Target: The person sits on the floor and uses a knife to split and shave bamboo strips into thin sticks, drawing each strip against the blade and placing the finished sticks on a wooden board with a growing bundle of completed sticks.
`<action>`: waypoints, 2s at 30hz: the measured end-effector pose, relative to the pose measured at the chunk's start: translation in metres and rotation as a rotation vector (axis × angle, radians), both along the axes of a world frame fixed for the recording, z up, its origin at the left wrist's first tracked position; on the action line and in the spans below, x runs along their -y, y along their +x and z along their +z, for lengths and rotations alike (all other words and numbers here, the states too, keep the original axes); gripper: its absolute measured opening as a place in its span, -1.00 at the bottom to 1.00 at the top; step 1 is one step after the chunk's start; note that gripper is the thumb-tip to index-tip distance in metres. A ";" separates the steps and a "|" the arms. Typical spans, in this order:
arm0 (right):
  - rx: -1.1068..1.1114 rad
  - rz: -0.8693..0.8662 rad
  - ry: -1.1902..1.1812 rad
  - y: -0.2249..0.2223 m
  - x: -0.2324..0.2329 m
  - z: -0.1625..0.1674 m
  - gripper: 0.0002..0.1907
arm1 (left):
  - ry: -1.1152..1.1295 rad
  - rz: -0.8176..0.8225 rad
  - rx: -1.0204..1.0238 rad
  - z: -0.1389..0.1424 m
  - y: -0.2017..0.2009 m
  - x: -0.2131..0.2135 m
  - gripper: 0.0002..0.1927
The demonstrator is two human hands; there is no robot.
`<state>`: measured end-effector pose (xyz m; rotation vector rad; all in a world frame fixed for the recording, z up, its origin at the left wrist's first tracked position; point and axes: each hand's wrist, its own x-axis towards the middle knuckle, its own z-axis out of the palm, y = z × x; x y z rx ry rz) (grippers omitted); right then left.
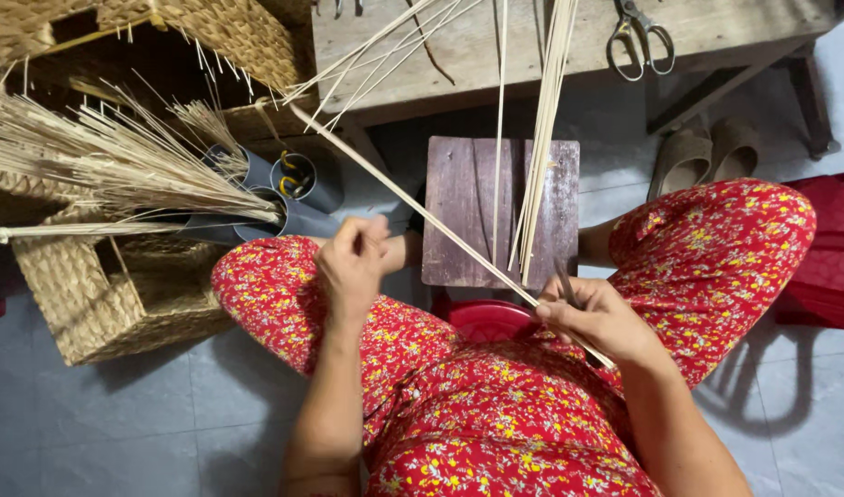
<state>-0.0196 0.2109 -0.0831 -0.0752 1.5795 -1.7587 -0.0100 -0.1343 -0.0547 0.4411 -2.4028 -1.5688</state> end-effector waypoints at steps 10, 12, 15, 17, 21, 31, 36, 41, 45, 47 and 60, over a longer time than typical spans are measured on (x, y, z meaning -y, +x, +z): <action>0.210 -0.110 -0.157 -0.004 0.024 -0.002 -0.94 | -0.341 -0.796 -0.658 0.076 0.024 -0.105 -0.69; 0.248 -0.185 -0.164 0.000 0.026 -0.002 -0.99 | -0.352 -0.758 -0.641 0.075 0.025 -0.112 -0.69; 0.300 -0.239 -0.198 0.005 0.025 -0.001 -0.92 | -0.326 -0.735 -0.649 0.077 0.024 -0.112 -0.71; 0.121 -0.101 -0.329 0.008 0.024 0.003 -0.85 | -0.276 -0.700 -0.674 0.081 0.023 -0.108 -0.72; -0.200 0.018 -0.324 0.008 0.034 0.023 -0.53 | -0.056 -0.633 -0.693 0.093 0.013 -0.091 -0.74; -0.236 -0.161 -0.417 0.021 0.037 0.101 -0.40 | 0.411 -0.626 -0.500 0.090 -0.011 -0.069 -0.83; -0.184 -0.083 -0.521 0.030 0.034 0.113 -0.36 | 0.417 -0.668 -0.558 0.085 -0.015 -0.074 -0.84; -0.281 -0.083 -0.378 0.026 0.039 0.105 -0.42 | 0.370 -0.691 -0.475 0.082 -0.013 -0.070 -0.85; -0.301 -0.091 -0.285 0.028 0.046 0.102 -0.47 | 0.346 -0.679 -0.459 0.080 -0.011 -0.066 -0.88; -0.271 -0.074 -0.332 0.030 0.050 0.102 -0.45 | 0.332 -0.681 -0.474 0.079 -0.010 -0.065 -0.88; 0.116 -0.076 -0.681 0.033 0.048 0.101 -0.44 | 0.369 -0.718 -0.464 0.078 -0.009 -0.065 -0.90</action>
